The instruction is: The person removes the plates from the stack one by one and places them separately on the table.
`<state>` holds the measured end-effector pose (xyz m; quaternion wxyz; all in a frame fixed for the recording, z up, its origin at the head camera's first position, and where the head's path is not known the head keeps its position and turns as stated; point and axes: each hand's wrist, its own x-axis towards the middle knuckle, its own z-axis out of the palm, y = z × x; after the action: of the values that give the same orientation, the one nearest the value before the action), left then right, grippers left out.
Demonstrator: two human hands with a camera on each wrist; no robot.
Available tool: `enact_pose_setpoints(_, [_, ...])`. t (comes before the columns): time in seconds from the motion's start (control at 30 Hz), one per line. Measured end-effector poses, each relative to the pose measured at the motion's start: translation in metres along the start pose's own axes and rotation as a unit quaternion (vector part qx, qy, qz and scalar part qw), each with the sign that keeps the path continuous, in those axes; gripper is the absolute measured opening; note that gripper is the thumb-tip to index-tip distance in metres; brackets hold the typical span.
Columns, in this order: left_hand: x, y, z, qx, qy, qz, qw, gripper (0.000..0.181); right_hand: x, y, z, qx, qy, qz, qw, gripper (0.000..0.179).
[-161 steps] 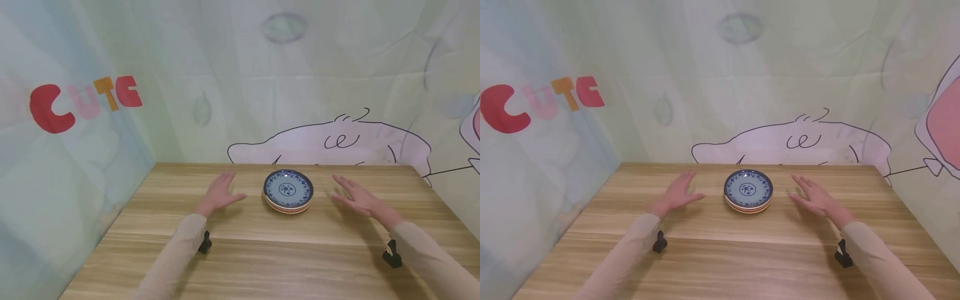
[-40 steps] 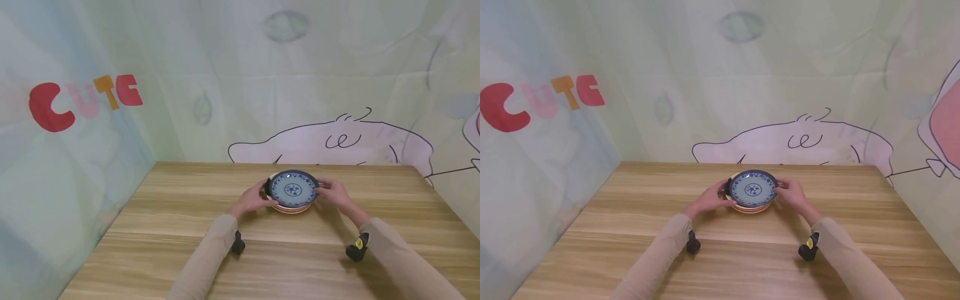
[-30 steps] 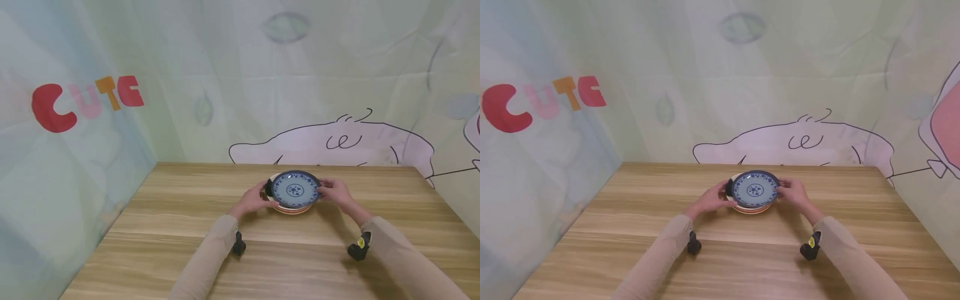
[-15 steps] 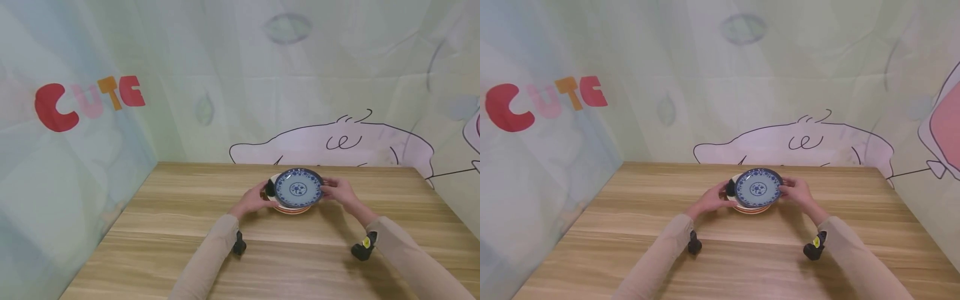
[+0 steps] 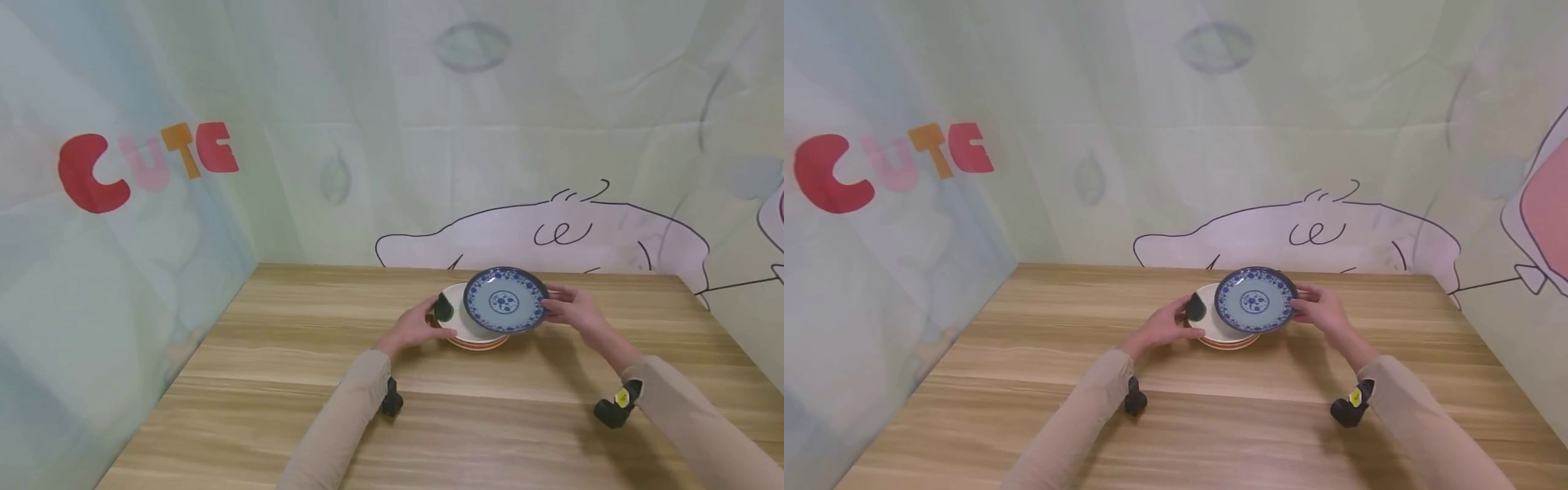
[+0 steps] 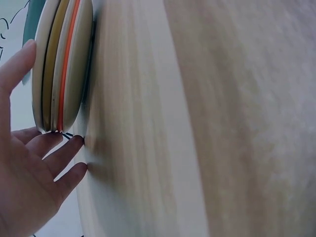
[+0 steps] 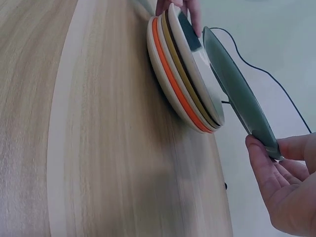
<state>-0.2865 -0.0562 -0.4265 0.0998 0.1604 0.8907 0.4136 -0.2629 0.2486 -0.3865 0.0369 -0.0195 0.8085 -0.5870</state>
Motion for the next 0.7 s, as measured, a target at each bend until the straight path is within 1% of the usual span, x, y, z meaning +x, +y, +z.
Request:
enact_pose_setpoints(0.33, [0.001,-0.002,0.001,0.003,0.002,-0.005,1.0000,0.092,-0.005,-0.001,-0.013,0.011,0.006,0.014,0.9998,0.054])
enact_pose_setpoints(0.7, [0.002,0.000,0.002,0.010,0.004,-0.009,0.9999,0.092,-0.011,0.009,-0.030,0.059,0.017,0.009,0.9980,0.057])
